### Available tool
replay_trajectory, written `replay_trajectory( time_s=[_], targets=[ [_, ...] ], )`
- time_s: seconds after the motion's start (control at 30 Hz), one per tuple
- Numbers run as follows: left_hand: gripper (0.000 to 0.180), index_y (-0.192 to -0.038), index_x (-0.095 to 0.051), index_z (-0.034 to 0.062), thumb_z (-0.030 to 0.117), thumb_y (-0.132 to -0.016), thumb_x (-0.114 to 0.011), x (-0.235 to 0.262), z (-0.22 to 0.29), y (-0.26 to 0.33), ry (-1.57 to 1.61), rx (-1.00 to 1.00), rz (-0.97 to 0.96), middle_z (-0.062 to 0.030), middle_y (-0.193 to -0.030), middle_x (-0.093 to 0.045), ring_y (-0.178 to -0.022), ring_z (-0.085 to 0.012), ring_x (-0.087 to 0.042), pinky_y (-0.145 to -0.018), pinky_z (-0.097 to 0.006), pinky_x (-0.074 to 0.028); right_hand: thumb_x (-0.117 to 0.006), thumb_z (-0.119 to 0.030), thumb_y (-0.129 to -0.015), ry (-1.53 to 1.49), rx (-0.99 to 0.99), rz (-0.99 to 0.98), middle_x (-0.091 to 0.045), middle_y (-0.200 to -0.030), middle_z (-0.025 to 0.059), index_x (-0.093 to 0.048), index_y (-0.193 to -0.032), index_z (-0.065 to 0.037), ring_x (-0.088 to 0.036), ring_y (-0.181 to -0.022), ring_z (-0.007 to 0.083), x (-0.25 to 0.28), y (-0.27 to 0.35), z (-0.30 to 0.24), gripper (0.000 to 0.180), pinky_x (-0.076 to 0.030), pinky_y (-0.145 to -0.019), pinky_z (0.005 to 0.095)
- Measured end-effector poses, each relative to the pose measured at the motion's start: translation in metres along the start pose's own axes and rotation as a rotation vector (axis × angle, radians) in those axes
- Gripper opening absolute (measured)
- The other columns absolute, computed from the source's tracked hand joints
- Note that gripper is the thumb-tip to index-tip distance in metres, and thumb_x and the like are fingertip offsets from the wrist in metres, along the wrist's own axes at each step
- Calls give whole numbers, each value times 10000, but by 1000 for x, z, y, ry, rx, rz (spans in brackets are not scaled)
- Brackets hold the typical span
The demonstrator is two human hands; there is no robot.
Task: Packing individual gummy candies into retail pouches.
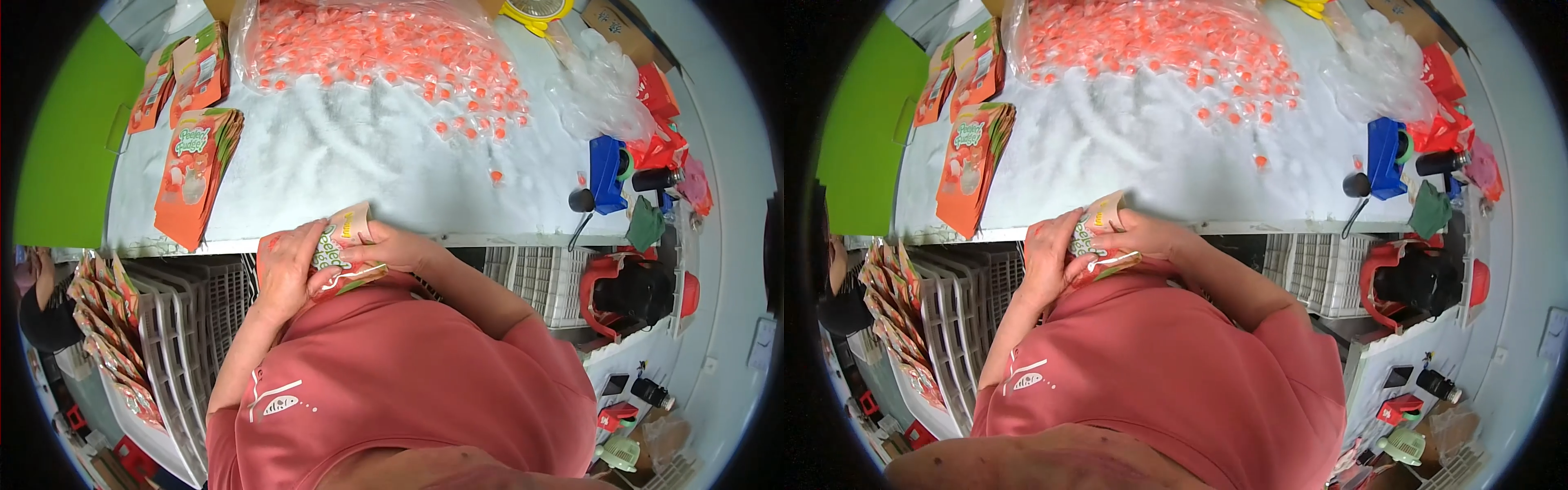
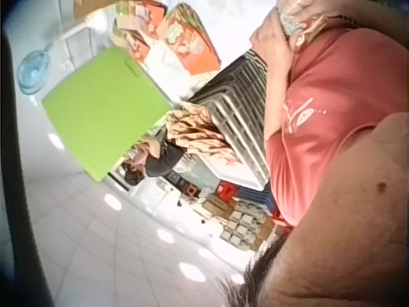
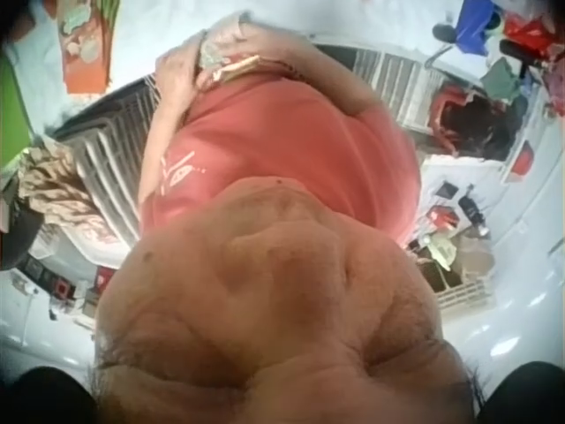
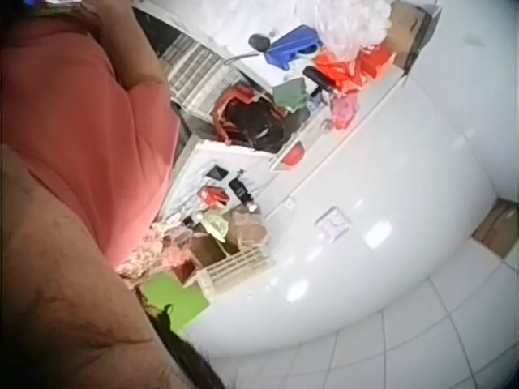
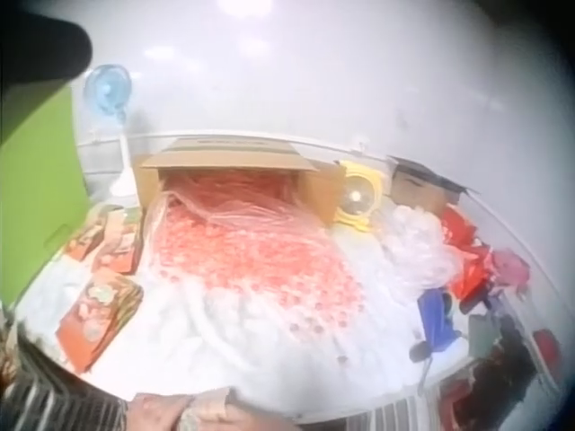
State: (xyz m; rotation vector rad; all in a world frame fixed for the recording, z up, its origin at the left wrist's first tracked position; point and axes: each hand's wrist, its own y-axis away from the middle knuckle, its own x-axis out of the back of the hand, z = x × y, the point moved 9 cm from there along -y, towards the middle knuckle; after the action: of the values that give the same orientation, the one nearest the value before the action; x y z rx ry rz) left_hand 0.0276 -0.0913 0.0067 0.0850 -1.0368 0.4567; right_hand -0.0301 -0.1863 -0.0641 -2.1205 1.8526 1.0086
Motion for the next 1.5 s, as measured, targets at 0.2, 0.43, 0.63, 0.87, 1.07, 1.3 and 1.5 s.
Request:
replay_trajectory(
  time_s=[0.2,0.43,0.63,0.87,1.07,1.3,1.5],
  targets=[
    [734,-1346,-510,1,328,-751,-788,1,1,-2,39,-7,30,-206,-1224,-624,-1093,-388,-601,-966,-462,-439,-637,-176,-952,167,27,-61,-626,-1203,89,-533,-1285,29,-594,-1080,141,-2,-1,-2,405,-488,-941,302],
    [716,-1338,-532,24,302,-738,-805,-1,11,-2,8,-65,55,-191,-1235,-624,-1066,-369,-611,-941,-450,-457,-620,-148,-955,-62,38,71,-648,-1106,90,-572,-1208,36,-626,-984,126,15,-6,5,317,-525,-850,289],
    [679,-1330,-529,33,282,-757,-795,-8,-3,2,52,4,13,-164,-1254,-629,-1055,-351,-621,-914,-445,-468,-615,-92,-963,-51,13,58,-649,-1142,108,-569,-1226,42,-641,-1030,150,14,-8,5,299,-539,-875,295],
    [669,-1314,-548,52,286,-743,-807,6,9,-2,9,-25,25,-154,-1196,-663,-993,-343,-648,-866,-451,-489,-615,-129,-966,-209,29,-74,-628,-1161,110,-526,-1249,41,-628,-1044,164,-8,5,-7,342,-524,-909,323],
    [660,-1303,-565,29,271,-742,-816,-1,9,2,-17,-21,71,-154,-932,-674,-855,-333,-637,-858,-447,-460,-608,-131,-968,-199,8,-11,-639,-1145,112,-536,-1241,47,-629,-1040,169,-5,3,-2,334,-522,-916,321],
    [412,-1236,-600,12,145,-863,-712,-13,1,6,-24,-6,60,-152,-849,-685,-790,-326,-658,-732,-414,-507,-633,-187,-968,95,-38,26,-676,-1049,62,-607,-1186,41,-617,-1000,120,7,2,2,316,-501,-886,293],
    [207,-1076,-664,3,68,-880,-656,-8,-6,9,21,43,74,-152,-823,-677,-759,-330,-651,-699,-414,-502,-602,-189,-993,276,64,-11,-638,-1207,46,-559,-1292,27,-575,-1092,97,6,8,-10,372,-475,-946,285]
  ],
)
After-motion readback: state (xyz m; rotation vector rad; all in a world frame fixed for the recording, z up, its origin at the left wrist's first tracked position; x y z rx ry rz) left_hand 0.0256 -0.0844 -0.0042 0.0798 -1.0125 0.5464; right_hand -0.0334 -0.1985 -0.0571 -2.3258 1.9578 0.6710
